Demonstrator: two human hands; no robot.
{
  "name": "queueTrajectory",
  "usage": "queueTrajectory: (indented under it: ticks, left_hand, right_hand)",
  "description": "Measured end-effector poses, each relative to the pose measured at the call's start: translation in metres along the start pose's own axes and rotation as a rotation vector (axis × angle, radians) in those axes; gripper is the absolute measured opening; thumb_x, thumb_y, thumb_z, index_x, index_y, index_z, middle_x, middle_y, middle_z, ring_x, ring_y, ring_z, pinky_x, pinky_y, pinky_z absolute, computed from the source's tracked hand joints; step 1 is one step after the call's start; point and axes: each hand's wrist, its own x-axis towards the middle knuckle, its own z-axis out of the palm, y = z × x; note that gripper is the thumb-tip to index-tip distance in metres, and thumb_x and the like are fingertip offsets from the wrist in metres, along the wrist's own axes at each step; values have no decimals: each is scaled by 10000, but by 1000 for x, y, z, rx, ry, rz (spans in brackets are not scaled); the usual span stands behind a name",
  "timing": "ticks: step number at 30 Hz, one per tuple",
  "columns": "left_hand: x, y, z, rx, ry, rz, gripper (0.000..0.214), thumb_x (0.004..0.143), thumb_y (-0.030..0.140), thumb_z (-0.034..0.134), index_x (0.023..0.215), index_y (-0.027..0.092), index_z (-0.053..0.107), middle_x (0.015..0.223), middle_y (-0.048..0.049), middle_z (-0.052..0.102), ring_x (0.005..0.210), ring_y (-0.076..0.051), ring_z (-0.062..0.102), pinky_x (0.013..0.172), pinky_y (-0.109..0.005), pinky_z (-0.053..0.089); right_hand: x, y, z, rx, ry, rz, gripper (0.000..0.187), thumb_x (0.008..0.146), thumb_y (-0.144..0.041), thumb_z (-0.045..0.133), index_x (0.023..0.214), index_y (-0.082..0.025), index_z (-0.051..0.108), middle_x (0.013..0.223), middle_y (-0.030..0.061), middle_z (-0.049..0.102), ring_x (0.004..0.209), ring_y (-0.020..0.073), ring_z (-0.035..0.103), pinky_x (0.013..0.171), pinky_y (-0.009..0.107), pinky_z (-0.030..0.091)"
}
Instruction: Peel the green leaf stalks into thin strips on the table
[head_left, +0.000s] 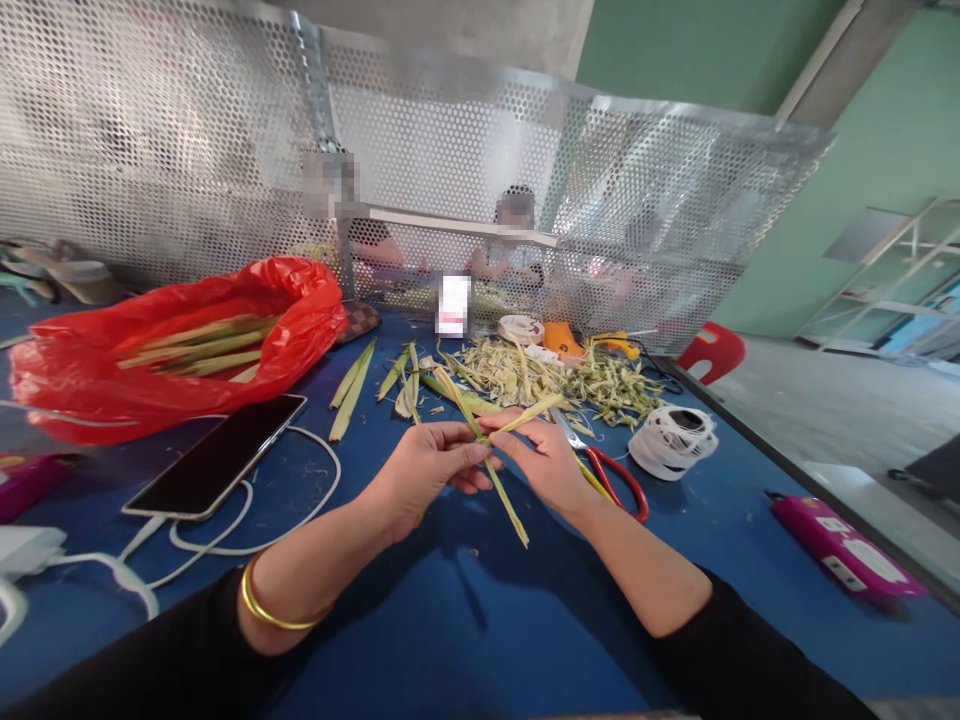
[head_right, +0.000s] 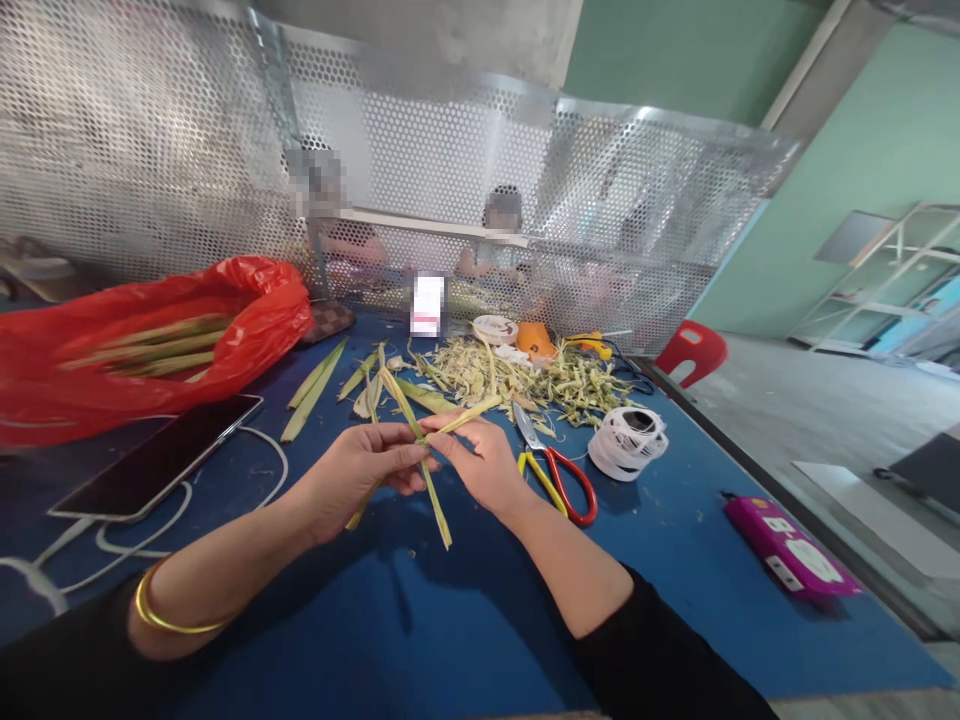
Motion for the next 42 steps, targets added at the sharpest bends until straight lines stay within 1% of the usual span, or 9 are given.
queueTrajectory:
  ticks: [5, 10, 16, 21, 24, 28, 32, 37, 42]
  left_hand:
    - [-1, 1, 2, 81, -18, -19, 110, 692, 231, 678, 669, 125, 661, 671, -44, 699, 503, -84, 576, 541, -203, 478]
    - [0, 1, 2, 97, -5, -21, 134, 682, 252, 692, 719, 123, 680, 687, -52, 710, 511, -87, 574, 564, -211, 482]
    - [2, -4, 0, 12, 31, -51, 223, 709, 342, 681, 763, 128, 653, 717, -59, 710, 611, -130, 652, 586, -214, 476]
    - [3, -6, 2, 67, 121, -30, 160, 708, 262, 667, 769, 114, 661, 575, -40, 676, 527, -122, 619, 560, -223, 469]
    - [3, -5, 2, 92, 144, -15, 131, 700, 237, 657, 751, 117, 667, 538, -32, 663, 504, -126, 610, 554, -233, 472]
    - [2, -4, 3, 160, 91, -54, 122, 699, 241, 643, 687, 123, 669, 574, -46, 680, 533, -131, 625, 561, -231, 480]
    - [1, -6, 5, 235, 19, -110, 134, 679, 243, 643, 654, 120, 690, 624, -65, 698, 550, -139, 628, 552, -237, 482]
    - [-1, -6, 6, 226, -2, -90, 101, 659, 229, 662, 650, 135, 696, 623, -47, 697, 565, -139, 629, 584, -241, 491]
    - [-1, -3, 7, 209, -36, -101, 115, 646, 241, 685, 621, 129, 689, 612, -53, 693, 552, -138, 622, 581, -242, 485]
  right_hand:
    - [-1, 1, 8, 54, 97, 128, 180, 811, -260, 585, 732, -200, 736, 752, 26, 673, 749, 184, 614, 737, 316, 462]
    - [-3, -1, 13, 194, 139, 252, 170, 799, -268, 593, 744, -193, 736, 720, 14, 673, 730, 170, 612, 725, 297, 457]
    - [1, -3, 11, 130, 106, 242, 186, 791, -312, 605, 771, -189, 744, 805, 37, 711, 821, 203, 633, 776, 328, 472]
    - [1, -3, 15, 161, 84, 262, 177, 768, -324, 622, 759, -189, 735, 824, 37, 713, 812, 208, 632, 776, 347, 480]
    - [0, -3, 15, 197, 77, 284, 183, 754, -342, 637, 771, -183, 725, 807, 39, 705, 812, 208, 622, 778, 350, 476]
    - [-1, -6, 14, 210, 63, 316, 161, 716, -312, 676, 803, -183, 718, 797, 28, 682, 765, 182, 597, 735, 323, 458]
    - [-1, -10, 14, 227, 51, 331, 59, 643, -225, 708, 669, -184, 675, 664, -20, 610, 653, 139, 534, 624, 273, 420]
    - [-4, -8, 20, 312, 179, 319, 101, 634, -185, 681, 576, -180, 599, 588, -43, 514, 587, 115, 446, 573, 257, 363]
    - [-8, -5, 27, 437, 297, 343, 92, 627, -178, 682, 590, -185, 597, 598, -37, 518, 609, 121, 444, 582, 255, 363]
